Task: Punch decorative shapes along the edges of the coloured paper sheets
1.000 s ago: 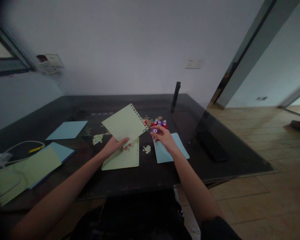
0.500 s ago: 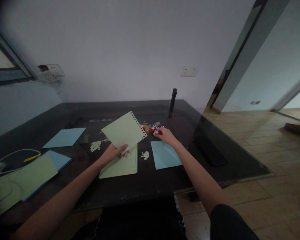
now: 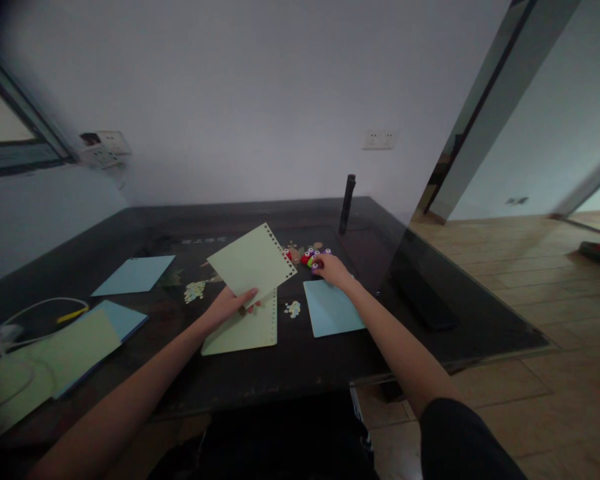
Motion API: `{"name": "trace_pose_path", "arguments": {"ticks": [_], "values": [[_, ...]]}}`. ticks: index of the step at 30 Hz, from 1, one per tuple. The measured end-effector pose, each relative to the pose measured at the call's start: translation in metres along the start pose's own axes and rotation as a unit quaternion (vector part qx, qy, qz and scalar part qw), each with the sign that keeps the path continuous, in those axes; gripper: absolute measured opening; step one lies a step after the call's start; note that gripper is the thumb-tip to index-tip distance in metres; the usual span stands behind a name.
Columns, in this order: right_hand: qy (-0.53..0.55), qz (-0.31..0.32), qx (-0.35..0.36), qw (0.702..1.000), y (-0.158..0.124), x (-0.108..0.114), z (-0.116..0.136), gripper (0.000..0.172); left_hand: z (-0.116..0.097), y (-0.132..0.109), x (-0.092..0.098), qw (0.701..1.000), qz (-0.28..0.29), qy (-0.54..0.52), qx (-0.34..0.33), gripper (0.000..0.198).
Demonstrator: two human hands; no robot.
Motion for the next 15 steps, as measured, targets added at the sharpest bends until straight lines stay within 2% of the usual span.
{"name": "trace_pose_path", "arguments": {"ticks": [4,7,10,13,15], "values": [[-0.035,-0.045,0.001,0.998,-0.011,0.008,0.007,0.021,0.004,0.002,0.001,1.000,-0.003,0.003,-0.013,0.033],[0.003,-0.086,0.004,0.996,-0.019,0.019,0.023,0.016,0.003,0.003,0.001,1.000,0.006,0.000,-0.015,0.035],[0.176,-0.078,0.034,0.981,-0.025,0.021,0.046,0.019,-0.002,-0.001,-0.001,1.000,0.026,-0.015,-0.006,0.034],[0.374,-0.005,0.024,0.927,-0.027,0.013,0.064,0.027,-0.009,-0.006,-0.005,0.997,0.066,-0.036,0.011,0.032],[0.438,0.017,0.008,0.899,-0.029,0.006,0.070,0.028,-0.012,-0.010,-0.008,0.994,0.097,-0.048,0.021,0.034]]}}
Point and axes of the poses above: each hand's wrist, its own y-axis towards the middle knuckle, its own x-axis out of the back of the hand, z = x × y, the point moved 2 cm from there along y, towards the middle knuckle, and after that the axes turned 9 degrees about z, right-handed, at the moved point
